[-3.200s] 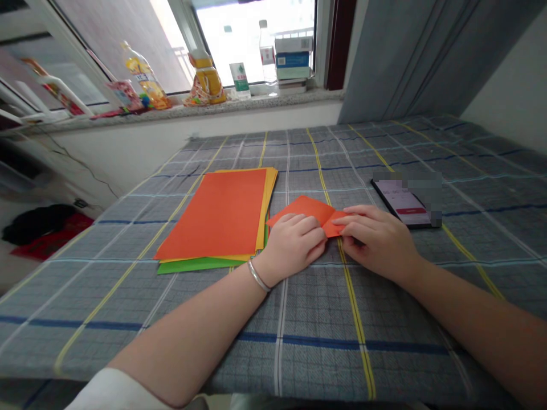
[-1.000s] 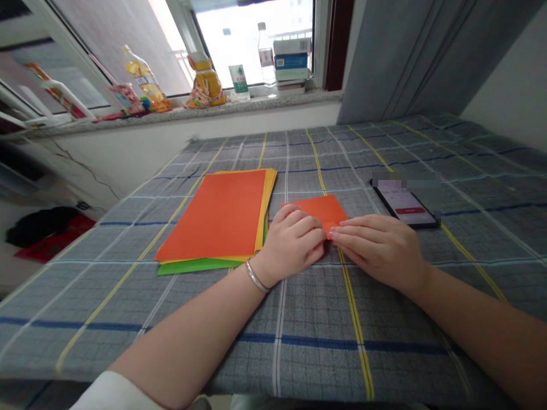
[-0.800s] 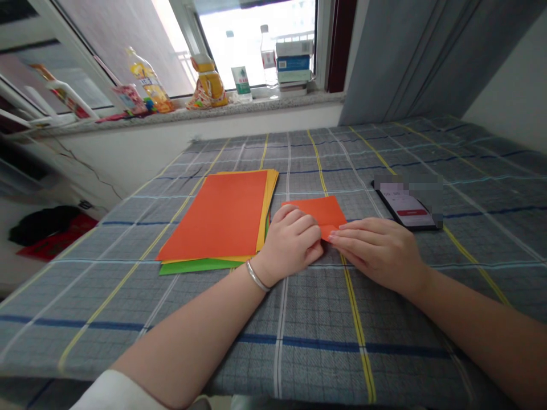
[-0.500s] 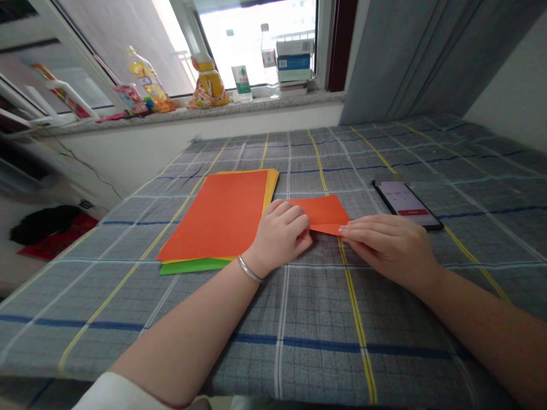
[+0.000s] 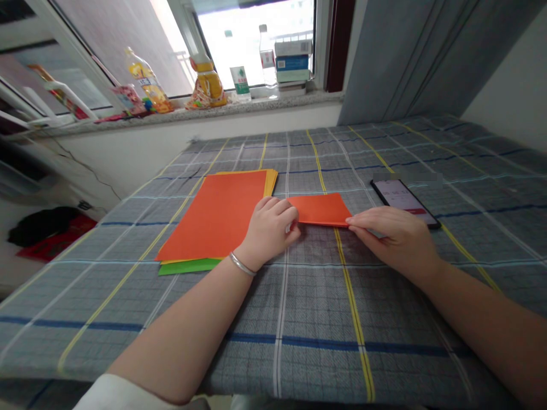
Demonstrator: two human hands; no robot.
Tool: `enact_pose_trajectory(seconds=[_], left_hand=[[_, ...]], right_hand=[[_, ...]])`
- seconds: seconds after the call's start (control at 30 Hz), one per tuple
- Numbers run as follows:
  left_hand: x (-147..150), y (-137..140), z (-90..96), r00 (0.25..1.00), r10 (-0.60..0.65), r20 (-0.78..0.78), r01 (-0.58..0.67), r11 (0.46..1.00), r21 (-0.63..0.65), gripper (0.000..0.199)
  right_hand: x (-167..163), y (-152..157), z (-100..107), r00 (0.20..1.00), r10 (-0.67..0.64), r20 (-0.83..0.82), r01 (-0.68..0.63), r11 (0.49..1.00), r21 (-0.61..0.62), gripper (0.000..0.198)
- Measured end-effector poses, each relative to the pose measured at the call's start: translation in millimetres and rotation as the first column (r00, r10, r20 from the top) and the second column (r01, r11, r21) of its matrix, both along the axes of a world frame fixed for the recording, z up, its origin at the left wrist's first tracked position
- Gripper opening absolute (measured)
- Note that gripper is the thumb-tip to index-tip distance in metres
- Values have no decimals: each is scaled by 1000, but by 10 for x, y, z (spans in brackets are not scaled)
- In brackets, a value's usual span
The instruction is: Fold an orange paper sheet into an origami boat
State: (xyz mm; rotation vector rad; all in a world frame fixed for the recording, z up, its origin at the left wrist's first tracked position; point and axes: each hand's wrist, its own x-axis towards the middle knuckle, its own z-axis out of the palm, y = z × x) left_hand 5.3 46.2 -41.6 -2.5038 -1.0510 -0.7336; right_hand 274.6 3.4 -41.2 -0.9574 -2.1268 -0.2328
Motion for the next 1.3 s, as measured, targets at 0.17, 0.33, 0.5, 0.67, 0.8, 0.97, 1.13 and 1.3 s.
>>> enact_pose_trajectory(seconds=[0.17, 0.33, 0.5, 0.67, 0.8, 0.97, 1.13, 1.3], left_hand=[[17, -33, 12, 999, 0, 54, 2, 1000, -31, 6], [8, -33, -12, 997, 15, 72, -13, 1000, -24, 5], [-24, -22, -10, 990, 84, 117, -74, 994, -86, 4], [6, -66, 36, 994, -61, 93, 68, 996, -65, 17], [23, -54, -2, 996, -71, 59, 74, 995, -60, 23], [-55, -68, 30, 993, 25, 118, -12, 994, -108, 22], [-104, -85, 98, 876, 229, 424, -105, 950, -294, 21], [-13, -29, 67, 340, 426, 839, 389, 748, -537, 25]], right_hand=[[5, 5, -14, 1000, -13, -23, 13, 1000, -12, 11], [6, 23, -23, 998, -36, -56, 36, 999, -9, 11], [25, 29, -30, 996, -32, -78, 32, 999, 6, 11], [14, 14, -22, 999, -16, -35, 15, 1000, -21, 13], [32, 32, -22, 993, -74, -87, 72, 997, -35, 14], [125, 102, -39, 949, -216, -232, 187, 972, -141, 21], [147, 170, -120, 862, -302, -408, 148, 919, -367, 30], [51, 189, -166, 855, -264, -447, -12, 851, -526, 45]])
